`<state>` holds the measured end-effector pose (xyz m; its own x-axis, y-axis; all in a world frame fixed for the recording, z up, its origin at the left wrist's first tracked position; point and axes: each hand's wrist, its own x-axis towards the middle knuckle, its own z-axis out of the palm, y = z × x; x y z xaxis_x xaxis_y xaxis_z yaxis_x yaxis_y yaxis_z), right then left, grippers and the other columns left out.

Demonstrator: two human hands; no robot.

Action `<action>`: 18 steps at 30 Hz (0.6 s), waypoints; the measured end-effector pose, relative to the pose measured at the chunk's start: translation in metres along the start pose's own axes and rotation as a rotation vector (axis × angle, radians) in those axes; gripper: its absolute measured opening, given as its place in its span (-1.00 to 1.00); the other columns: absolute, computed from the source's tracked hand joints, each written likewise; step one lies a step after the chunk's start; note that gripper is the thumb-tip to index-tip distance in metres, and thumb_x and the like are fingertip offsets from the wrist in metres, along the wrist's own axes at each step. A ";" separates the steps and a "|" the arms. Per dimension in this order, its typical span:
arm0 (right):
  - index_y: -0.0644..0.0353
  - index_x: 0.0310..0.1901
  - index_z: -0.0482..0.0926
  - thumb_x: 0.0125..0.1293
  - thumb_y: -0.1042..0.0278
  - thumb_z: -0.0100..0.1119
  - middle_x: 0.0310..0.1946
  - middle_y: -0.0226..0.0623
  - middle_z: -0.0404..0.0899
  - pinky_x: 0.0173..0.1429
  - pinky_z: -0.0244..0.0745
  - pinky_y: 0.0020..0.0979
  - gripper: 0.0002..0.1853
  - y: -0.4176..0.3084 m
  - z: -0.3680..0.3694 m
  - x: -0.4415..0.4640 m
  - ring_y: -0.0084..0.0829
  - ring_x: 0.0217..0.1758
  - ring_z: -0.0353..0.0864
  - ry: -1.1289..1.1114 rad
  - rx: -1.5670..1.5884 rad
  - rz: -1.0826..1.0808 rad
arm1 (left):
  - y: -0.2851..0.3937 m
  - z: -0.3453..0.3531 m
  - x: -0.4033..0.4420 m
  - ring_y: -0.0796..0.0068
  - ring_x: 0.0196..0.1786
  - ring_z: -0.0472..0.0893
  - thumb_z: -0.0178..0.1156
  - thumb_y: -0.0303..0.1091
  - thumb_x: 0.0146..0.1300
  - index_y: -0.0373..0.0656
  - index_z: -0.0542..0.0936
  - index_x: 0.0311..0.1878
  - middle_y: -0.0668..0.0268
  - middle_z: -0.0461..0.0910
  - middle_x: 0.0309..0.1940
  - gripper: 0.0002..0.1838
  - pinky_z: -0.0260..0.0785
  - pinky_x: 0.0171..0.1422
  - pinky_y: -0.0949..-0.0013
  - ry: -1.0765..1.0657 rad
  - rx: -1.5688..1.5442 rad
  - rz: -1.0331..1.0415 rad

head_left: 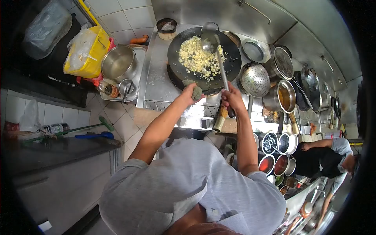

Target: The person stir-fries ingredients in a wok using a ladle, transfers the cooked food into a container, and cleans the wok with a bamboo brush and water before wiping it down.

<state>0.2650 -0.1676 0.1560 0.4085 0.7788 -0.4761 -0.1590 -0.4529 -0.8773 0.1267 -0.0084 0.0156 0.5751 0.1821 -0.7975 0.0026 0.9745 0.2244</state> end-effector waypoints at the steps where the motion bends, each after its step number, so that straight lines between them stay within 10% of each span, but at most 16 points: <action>1: -0.05 0.37 0.24 0.43 0.40 -0.01 -0.61 -0.56 0.25 -0.72 0.23 -0.59 -0.51 0.003 -0.010 0.001 -0.73 -0.76 0.17 -0.014 0.209 0.012 | -0.003 -0.010 0.021 0.16 -0.37 0.59 0.13 -0.22 0.26 -0.19 0.47 -0.11 0.11 0.54 -0.34 -0.74 0.59 -0.25 0.02 -0.015 -0.041 0.088; 8: 0.05 -0.11 0.37 0.45 0.41 -0.05 -0.63 -0.62 0.27 -0.73 0.19 -0.63 -0.95 0.056 -0.033 0.003 -0.76 -0.76 0.18 -0.245 1.112 0.301 | -0.007 -0.014 0.024 0.29 -0.46 0.58 0.12 -0.25 0.30 -0.11 0.49 -0.32 0.27 0.52 -0.49 -0.85 0.50 -0.44 0.19 -0.108 -0.102 0.203; 12: 0.09 0.42 0.23 0.40 0.45 0.00 -0.69 -0.58 0.27 -0.73 0.20 -0.61 -0.44 0.000 -0.033 -0.115 -0.71 -0.78 0.23 -0.187 0.045 0.225 | -0.019 -0.012 -0.005 0.29 -0.51 0.55 0.08 -0.21 0.32 -0.11 0.49 -0.35 0.27 0.52 -0.53 -0.80 0.49 -0.45 0.21 -0.053 -0.085 0.230; 17: 0.08 0.49 0.14 0.26 0.51 0.06 -0.56 -0.37 0.50 -0.60 0.37 -0.52 -0.27 -0.056 -0.049 -0.145 -0.64 -0.69 0.40 -0.190 -0.565 0.181 | -0.017 0.012 -0.085 0.31 -0.51 0.55 0.09 -0.18 0.31 -0.11 0.49 -0.36 0.25 0.52 -0.53 -0.78 0.48 -0.42 0.25 -0.048 -0.061 0.101; 18: 0.09 0.48 0.14 0.26 0.47 0.08 -0.56 -0.16 0.55 -0.48 0.49 -0.33 -0.28 -0.043 -0.043 -0.125 -0.38 -0.63 0.52 -0.133 -0.765 0.088 | -0.018 0.003 -0.062 0.31 -0.49 0.56 0.10 -0.18 0.30 -0.11 0.49 -0.35 0.25 0.53 -0.51 -0.79 0.49 -0.41 0.25 -0.059 -0.041 0.178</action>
<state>0.2597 -0.2642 0.2553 0.3044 0.7497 -0.5876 0.4977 -0.6511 -0.5730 0.0933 -0.0377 0.0626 0.6108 0.3450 -0.7127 -0.1358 0.9324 0.3350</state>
